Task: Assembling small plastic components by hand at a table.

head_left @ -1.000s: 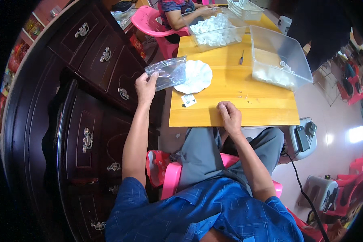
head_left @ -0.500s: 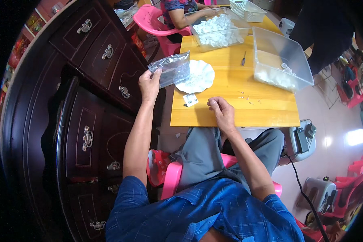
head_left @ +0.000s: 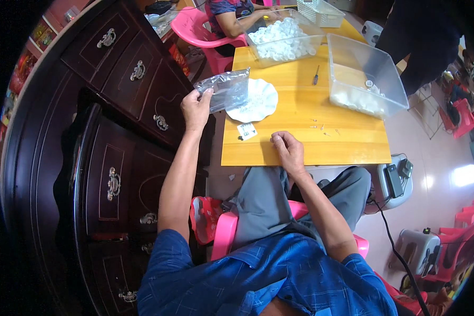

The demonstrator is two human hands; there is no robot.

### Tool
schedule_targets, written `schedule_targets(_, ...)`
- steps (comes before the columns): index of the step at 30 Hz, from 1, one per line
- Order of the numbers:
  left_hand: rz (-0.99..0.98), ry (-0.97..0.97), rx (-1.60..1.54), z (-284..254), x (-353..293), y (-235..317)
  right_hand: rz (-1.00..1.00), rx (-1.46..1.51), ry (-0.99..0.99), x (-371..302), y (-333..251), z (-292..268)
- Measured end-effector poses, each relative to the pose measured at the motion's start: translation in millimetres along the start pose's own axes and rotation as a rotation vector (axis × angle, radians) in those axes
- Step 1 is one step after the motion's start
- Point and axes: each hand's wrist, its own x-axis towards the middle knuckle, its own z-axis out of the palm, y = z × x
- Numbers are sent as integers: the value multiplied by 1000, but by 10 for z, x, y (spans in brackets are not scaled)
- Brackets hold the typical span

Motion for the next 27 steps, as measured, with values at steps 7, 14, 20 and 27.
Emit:
schedule_targets(7, 4, -32, 116, 11, 46, 149, -18, -18, 8, -7, 35, -1)
schedule_targets(14, 15, 3, 49, 30, 66, 155, -16, -8, 43, -16, 47, 20)
schedule_targets(20, 44, -21, 100, 67, 97, 263, -25, -16, 35, -23, 54, -6)
schedule_targets(27, 42, -2, 132, 66, 123, 293, -36, -31, 32, -22, 40, -3)
